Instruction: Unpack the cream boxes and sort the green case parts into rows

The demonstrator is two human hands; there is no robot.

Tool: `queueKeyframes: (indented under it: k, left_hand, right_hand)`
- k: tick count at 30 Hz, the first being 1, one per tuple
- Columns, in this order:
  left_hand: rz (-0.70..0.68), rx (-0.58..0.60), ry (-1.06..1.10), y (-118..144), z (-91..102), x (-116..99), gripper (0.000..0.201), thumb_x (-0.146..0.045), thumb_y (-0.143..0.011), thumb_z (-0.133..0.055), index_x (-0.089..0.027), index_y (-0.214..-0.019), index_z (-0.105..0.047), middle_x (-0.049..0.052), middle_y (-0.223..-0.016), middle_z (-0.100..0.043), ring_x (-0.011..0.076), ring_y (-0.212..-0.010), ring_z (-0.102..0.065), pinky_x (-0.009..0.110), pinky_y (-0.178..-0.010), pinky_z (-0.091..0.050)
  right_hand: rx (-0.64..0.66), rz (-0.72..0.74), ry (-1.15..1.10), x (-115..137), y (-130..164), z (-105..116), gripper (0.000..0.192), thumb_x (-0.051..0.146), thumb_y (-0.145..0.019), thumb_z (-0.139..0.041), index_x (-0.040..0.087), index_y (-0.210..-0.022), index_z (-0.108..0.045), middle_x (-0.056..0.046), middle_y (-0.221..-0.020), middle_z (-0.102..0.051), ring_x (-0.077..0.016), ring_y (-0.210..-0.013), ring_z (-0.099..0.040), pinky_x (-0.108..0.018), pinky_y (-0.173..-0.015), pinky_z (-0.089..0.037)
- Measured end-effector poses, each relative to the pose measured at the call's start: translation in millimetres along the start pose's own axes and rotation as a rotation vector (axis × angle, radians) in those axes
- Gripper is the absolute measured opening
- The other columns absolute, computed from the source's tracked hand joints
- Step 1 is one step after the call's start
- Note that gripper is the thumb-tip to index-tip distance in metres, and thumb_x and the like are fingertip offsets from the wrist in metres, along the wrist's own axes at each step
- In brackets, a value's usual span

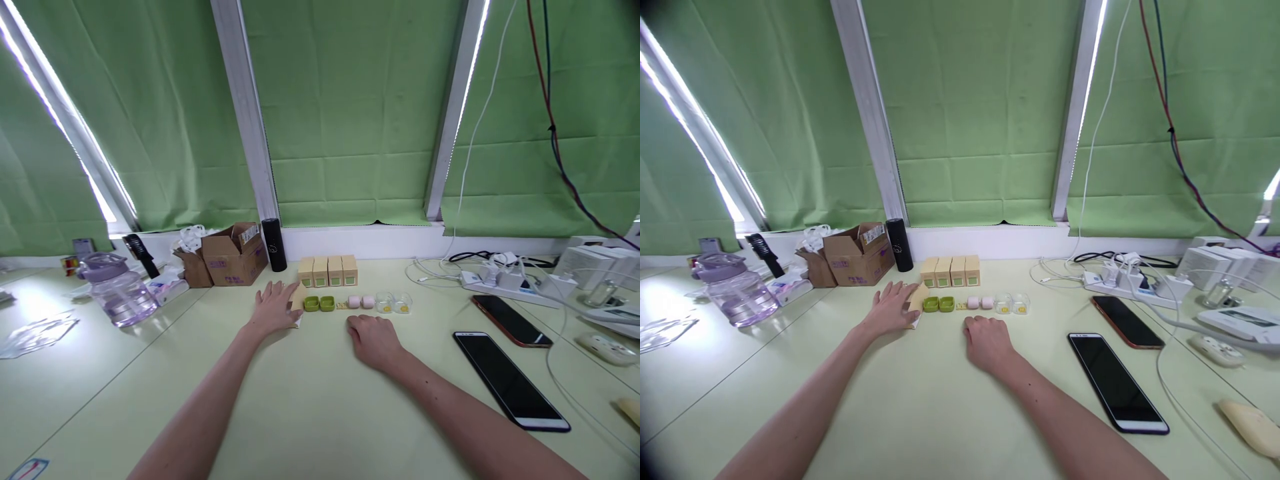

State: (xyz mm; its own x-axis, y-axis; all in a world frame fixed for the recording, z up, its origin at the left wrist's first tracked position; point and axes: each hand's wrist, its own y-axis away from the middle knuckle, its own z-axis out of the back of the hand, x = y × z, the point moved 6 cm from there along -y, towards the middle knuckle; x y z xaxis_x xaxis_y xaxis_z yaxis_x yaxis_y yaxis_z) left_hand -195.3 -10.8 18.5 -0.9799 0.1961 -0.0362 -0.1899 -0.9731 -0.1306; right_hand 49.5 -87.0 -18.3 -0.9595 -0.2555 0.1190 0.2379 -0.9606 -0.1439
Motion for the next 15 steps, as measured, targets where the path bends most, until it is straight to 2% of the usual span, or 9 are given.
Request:
queueKeyframes:
  k: [3,7,11,15]
  left_hand:
    - [0.016,0.043,0.012,4.0,-0.1,2.0,0.071,-0.052,-0.088,-0.055,-0.036,-0.154,-0.035,0.014,-0.165,-0.032,0.0424,-0.155,-0.020,0.074,-0.112,-0.026]
    - [0.012,0.029,0.024,6.8,4.1,0.4,0.069,-0.049,-0.087,-0.055,-0.034,-0.152,-0.038,0.014,-0.162,-0.036,0.0392,-0.152,-0.025,0.070,-0.110,-0.034]
    - [-0.005,0.008,0.034,7.2,6.1,-0.9,0.068,-0.049,-0.087,-0.056,-0.033,-0.151,-0.040,0.014,-0.161,-0.038,0.0365,-0.151,-0.028,0.065,-0.111,-0.035]
    - [0.014,0.008,0.022,6.9,7.4,2.2,0.072,-0.050,-0.085,-0.058,-0.033,-0.152,-0.039,0.013,-0.162,-0.038,0.0381,-0.154,-0.024,0.067,-0.114,-0.030]
  right_hand:
    - [0.008,0.006,-0.002,-0.1,1.1,0.5,0.023,0.027,-0.102,-0.043,0.021,-0.102,-0.064,-0.008,-0.104,-0.074,-0.0215,-0.087,-0.069,-0.030,-0.068,-0.033]
    - [0.015,0.015,-0.006,-0.1,3.5,2.3,0.021,0.026,-0.102,-0.044,0.021,-0.102,-0.064,-0.008,-0.104,-0.073,-0.0206,-0.087,-0.069,-0.029,-0.067,-0.033]
    - [0.015,0.025,-0.010,0.3,4.6,3.6,0.021,0.027,-0.102,-0.044,0.021,-0.102,-0.065,-0.007,-0.104,-0.073,-0.0208,-0.087,-0.069,-0.029,-0.067,-0.032]
    - [0.021,0.028,-0.009,0.6,4.2,3.5,0.022,0.027,-0.102,-0.044,0.021,-0.102,-0.064,-0.007,-0.104,-0.073,-0.0211,-0.087,-0.068,-0.030,-0.067,-0.033]
